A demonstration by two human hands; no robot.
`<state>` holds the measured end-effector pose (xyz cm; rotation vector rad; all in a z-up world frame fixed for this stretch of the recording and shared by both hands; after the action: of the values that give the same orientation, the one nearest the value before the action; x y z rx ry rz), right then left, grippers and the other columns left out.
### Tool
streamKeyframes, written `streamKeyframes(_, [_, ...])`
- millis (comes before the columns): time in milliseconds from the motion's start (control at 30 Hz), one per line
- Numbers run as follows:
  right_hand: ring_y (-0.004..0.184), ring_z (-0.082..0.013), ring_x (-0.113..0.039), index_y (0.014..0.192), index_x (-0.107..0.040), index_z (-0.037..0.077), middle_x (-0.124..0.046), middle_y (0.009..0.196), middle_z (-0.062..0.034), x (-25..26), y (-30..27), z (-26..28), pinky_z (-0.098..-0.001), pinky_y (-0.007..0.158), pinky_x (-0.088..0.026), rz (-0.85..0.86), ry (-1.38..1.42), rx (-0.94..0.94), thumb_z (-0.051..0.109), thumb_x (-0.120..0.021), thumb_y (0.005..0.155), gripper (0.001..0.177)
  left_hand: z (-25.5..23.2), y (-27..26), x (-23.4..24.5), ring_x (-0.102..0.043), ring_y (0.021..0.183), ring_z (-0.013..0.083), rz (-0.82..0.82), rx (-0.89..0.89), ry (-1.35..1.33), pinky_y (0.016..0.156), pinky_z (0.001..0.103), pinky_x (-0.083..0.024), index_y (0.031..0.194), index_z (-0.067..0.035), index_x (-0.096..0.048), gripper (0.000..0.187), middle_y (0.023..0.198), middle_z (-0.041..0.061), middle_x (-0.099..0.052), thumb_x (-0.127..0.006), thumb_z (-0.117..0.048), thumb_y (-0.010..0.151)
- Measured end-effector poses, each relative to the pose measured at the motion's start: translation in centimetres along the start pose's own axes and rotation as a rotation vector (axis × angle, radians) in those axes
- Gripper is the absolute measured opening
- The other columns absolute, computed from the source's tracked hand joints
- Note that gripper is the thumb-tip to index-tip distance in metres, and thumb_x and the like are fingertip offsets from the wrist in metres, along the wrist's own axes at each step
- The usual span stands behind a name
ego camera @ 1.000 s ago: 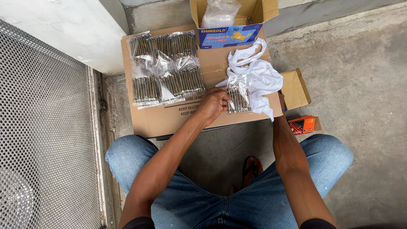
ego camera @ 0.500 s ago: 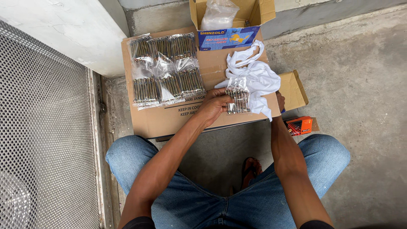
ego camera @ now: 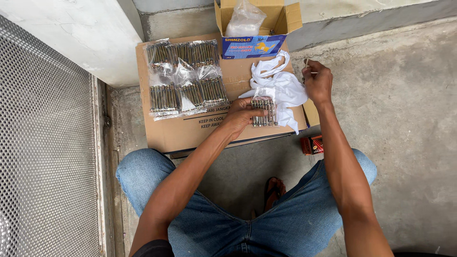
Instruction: The person places metal bolts into small plastic bags, counts them, and then places the bags into a cardboard box.
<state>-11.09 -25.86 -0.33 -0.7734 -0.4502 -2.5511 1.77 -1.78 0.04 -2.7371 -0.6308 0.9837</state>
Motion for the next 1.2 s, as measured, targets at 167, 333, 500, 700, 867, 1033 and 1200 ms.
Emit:
streamKeyframes(167, [0.079,-0.0356,-0.063,0.113,-0.067,-0.009,-0.061,0.092,-0.0264,-0.1,-6.4,10.0,-0.0407,0.065,-0.053,0.202,-0.036,0.267,-0.017,-0.057,0.081,0.034,-1.4,-0.7,-0.7,-0.071,0.073,0.0146,0.009,-0.045,-0.023,0.062,0.025,-0.058,0.103,-0.004,-0.071,0.043,0.082,0.008,-0.072,-0.085,-0.002,0.062])
streamKeyframes(333, [0.089,-0.0420,-0.060,0.083,-0.072,-0.003,-0.061,0.105,-0.0214,-3.2,-8.3,7.7,-0.0483,0.078,-0.048,0.231,-0.277,0.419,-0.012,-0.062,0.071,0.018,-0.4,0.7,0.0,-0.072,0.075,0.0176,-0.003,-0.074,-0.017,0.063,0.029,-0.060,0.103,-0.002,-0.071,0.045,0.086,0.013,-0.073,-0.087,0.000,0.061])
streamKeyframes(500, [0.092,-0.0308,-0.062,0.077,-0.068,0.007,-0.065,0.096,-0.0064,-3.7,-7.5,5.9,-0.0375,0.080,-0.051,0.249,-0.190,0.485,-0.008,-0.065,0.080,0.015,-0.9,0.7,0.3,-0.072,0.073,0.0186,-0.065,-0.076,-0.023,0.061,0.029,-0.061,0.102,-0.002,-0.071,0.044,0.086,0.012,-0.073,-0.087,-0.001,0.061])
streamKeyframes(700, [0.089,-0.0310,-0.056,0.086,-0.059,0.002,-0.051,0.088,-0.0092,-5.5,-7.7,4.3,-0.0392,0.079,-0.046,0.281,-0.090,0.440,-0.011,-0.059,0.083,0.014,-0.7,1.2,0.8,-0.072,0.074,0.0176,-0.091,-0.079,-0.005,0.063,0.028,-0.062,0.102,-0.002,-0.071,0.043,0.086,0.012,-0.073,-0.087,-0.001,0.062])
streamKeyframes(867, [0.097,-0.0286,-0.048,0.086,-0.053,0.005,-0.046,0.095,-0.0075,-4.4,-8.9,6.7,-0.0368,0.088,-0.041,0.349,-0.118,0.530,-0.008,-0.055,0.085,0.013,-1.6,0.5,0.7,-0.072,0.074,0.0163,-0.130,-0.069,0.022,0.063,0.025,-0.060,0.102,-0.004,-0.072,0.044,0.086,0.010,-0.073,-0.088,-0.002,0.061])
streamKeyframes(1033, [0.133,-0.0460,-0.031,0.123,-0.054,-0.009,-0.039,0.143,-0.0283,-3.2,-10.3,10.2,-0.0527,0.110,-0.028,0.505,-0.249,0.516,-0.005,-0.052,0.086,0.038,-2.5,-0.1,0.5,-0.072,0.073,0.0155,-0.156,-0.057,0.037,0.062,0.023,-0.059,0.099,-0.006,-0.071,0.042,0.084,0.008,-0.073,-0.088,-0.003,0.060])
streamKeyframes(1200, [0.115,-0.0334,-0.056,0.105,-0.066,0.000,-0.063,0.119,-0.0144,-4.7,-9.1,6.7,-0.0407,0.097,-0.044,0.361,-0.271,0.673,-0.008,-0.051,0.086,0.026,-1.7,0.2,1.4,-0.071,0.070,0.0091,-0.175,-0.047,0.124,0.053,0.011,-0.051,0.101,-0.010,-0.071,0.042,0.084,0.003,-0.073,-0.087,-0.006,0.062])
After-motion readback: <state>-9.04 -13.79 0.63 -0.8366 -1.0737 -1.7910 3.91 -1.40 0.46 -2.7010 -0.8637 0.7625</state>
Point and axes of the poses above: each hand's wrist, its own y-axis towards the middle knuckle, its own x-axis out of the back of the hand, z = x × y, the point moved 2 cm from there along y, towards the middle knuckle
